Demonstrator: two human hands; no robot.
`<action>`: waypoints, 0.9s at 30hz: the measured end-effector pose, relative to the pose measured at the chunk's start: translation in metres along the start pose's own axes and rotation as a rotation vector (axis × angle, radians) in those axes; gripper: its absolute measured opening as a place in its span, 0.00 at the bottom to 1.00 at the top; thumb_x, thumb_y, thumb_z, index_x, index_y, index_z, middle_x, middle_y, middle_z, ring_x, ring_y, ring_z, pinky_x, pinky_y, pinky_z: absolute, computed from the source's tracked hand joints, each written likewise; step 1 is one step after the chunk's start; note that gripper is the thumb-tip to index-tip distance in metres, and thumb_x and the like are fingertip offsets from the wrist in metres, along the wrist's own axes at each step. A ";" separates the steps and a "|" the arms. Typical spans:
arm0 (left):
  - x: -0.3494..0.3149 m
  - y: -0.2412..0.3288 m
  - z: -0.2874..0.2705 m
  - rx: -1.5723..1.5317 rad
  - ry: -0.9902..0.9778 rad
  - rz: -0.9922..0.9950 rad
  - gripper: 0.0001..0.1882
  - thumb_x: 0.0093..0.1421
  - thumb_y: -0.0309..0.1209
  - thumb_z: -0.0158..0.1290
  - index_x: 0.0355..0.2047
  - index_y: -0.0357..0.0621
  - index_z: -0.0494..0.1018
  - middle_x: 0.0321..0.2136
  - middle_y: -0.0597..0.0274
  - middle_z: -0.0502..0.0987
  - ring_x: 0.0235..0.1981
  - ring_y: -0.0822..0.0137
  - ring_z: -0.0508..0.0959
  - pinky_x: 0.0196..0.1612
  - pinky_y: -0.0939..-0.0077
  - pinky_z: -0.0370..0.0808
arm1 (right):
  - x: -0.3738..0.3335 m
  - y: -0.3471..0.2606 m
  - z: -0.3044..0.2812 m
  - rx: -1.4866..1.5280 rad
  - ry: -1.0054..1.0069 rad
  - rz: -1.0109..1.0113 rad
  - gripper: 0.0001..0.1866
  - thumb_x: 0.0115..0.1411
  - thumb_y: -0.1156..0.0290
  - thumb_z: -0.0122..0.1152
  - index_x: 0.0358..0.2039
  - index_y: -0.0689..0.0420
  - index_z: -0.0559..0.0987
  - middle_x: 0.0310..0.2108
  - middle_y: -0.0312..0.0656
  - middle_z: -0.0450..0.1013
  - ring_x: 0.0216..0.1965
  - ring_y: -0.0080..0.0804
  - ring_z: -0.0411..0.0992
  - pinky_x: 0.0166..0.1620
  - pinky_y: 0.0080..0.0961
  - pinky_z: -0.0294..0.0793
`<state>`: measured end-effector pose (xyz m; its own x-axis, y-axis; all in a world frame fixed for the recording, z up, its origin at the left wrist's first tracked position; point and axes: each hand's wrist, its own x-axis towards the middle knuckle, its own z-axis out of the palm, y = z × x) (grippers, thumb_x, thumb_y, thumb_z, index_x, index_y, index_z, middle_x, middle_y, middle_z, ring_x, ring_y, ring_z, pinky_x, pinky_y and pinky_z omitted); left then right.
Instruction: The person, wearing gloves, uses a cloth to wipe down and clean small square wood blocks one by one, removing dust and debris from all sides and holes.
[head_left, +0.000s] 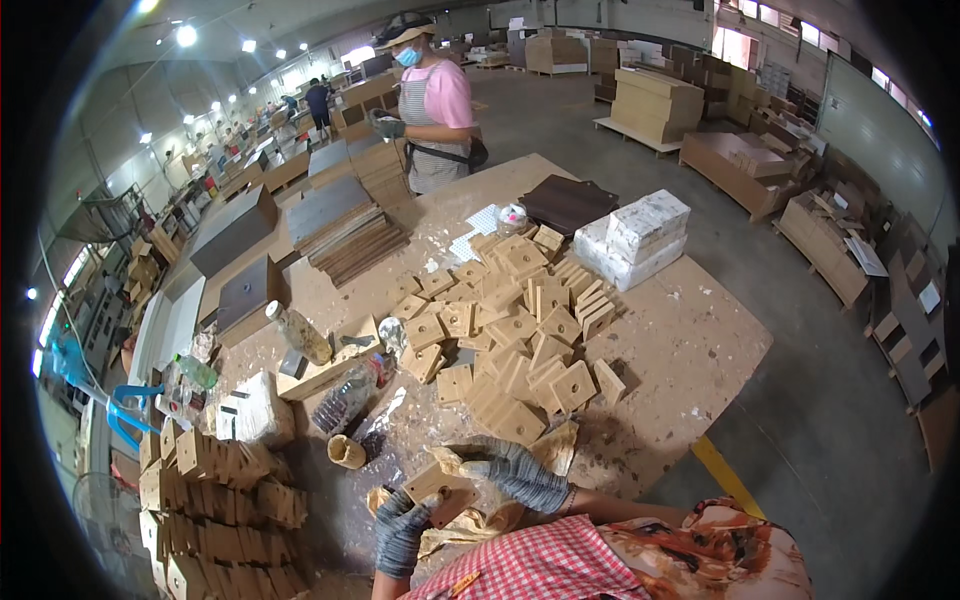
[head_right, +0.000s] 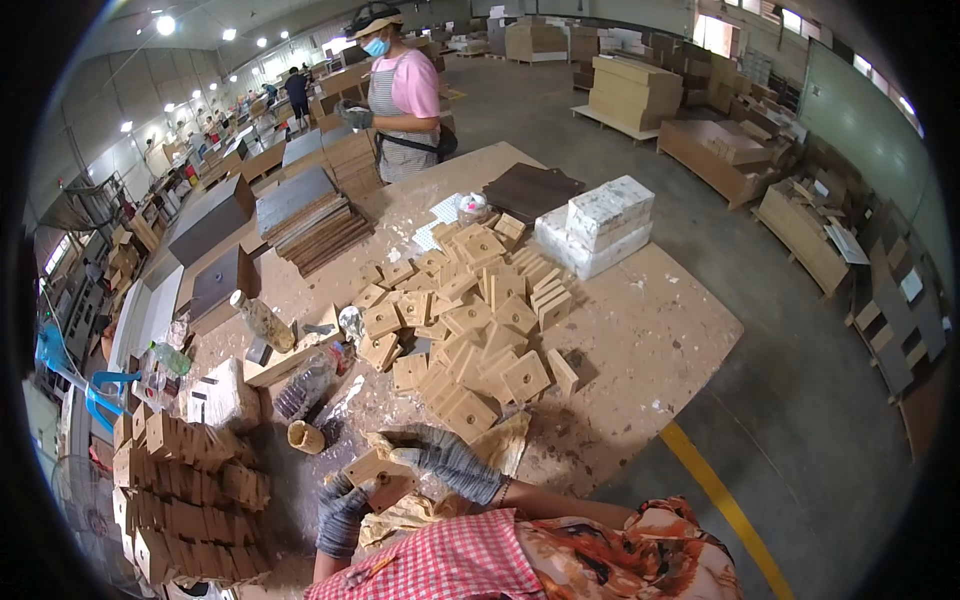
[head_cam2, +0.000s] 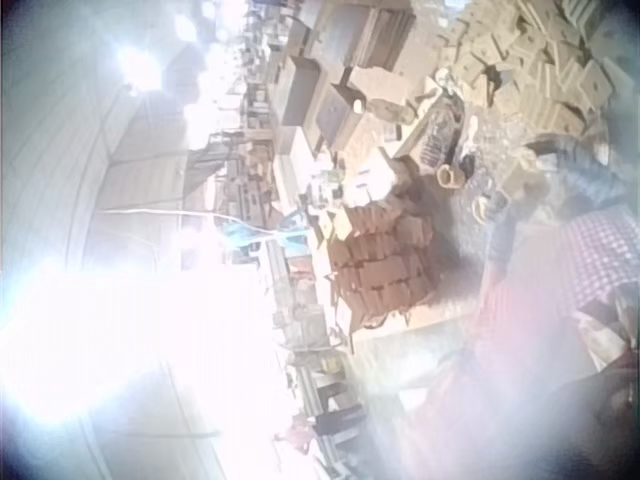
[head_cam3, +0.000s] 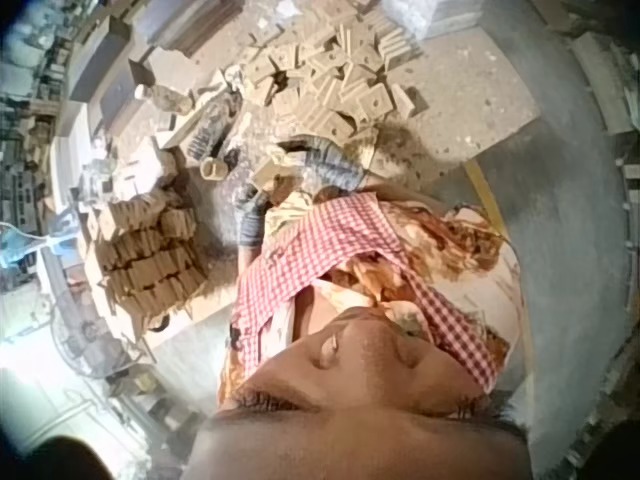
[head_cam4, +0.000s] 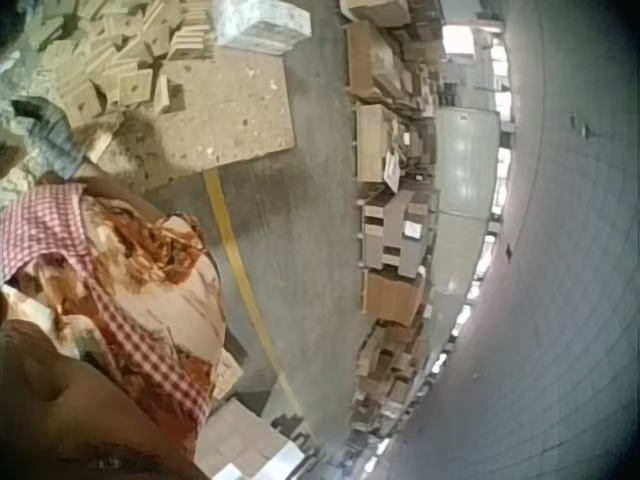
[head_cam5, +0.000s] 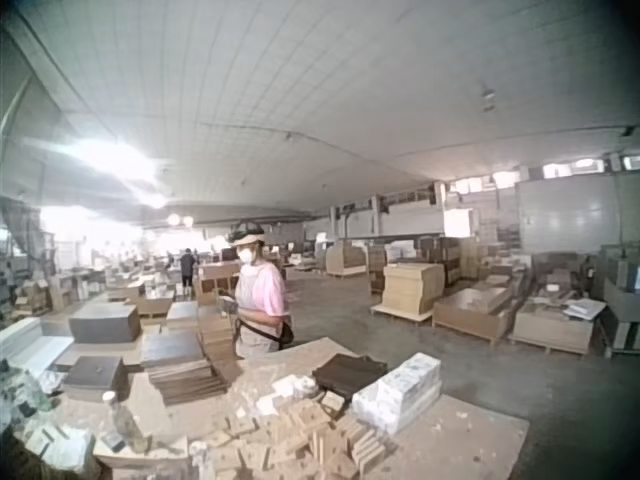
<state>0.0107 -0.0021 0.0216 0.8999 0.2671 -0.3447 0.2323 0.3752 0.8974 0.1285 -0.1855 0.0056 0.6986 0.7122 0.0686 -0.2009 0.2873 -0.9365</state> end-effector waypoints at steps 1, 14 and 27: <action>0.001 -0.001 -0.002 0.118 0.001 0.064 0.20 0.52 0.24 0.57 0.46 0.32 0.72 0.36 0.60 0.78 0.31 0.73 0.76 0.33 0.80 0.73 | -0.001 -0.004 0.002 -0.009 0.002 -0.018 0.20 0.61 0.68 0.56 0.53 0.60 0.71 0.50 0.38 0.69 0.54 0.26 0.64 0.57 0.23 0.63; -0.005 0.015 0.019 0.474 0.081 0.159 0.10 0.51 0.30 0.62 0.25 0.36 0.75 0.19 0.66 0.75 0.21 0.79 0.70 0.24 0.80 0.68 | 0.004 0.000 0.025 -0.641 0.012 -0.438 0.21 0.52 0.66 0.65 0.47 0.57 0.75 0.42 0.42 0.68 0.46 0.38 0.67 0.50 0.31 0.68; 0.000 0.023 0.015 0.334 0.002 0.055 0.17 0.54 0.31 0.60 0.40 0.33 0.74 0.29 0.61 0.78 0.28 0.76 0.75 0.31 0.81 0.73 | 0.001 -0.024 0.013 -0.394 0.113 -0.232 0.20 0.52 0.75 0.65 0.47 0.58 0.75 0.47 0.39 0.69 0.48 0.31 0.67 0.52 0.24 0.68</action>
<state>0.0216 -0.0070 0.0466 0.9140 0.2807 -0.2931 0.2913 0.0490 0.9554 0.1250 -0.1833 0.0329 0.7693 0.5770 0.2743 0.2301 0.1504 -0.9615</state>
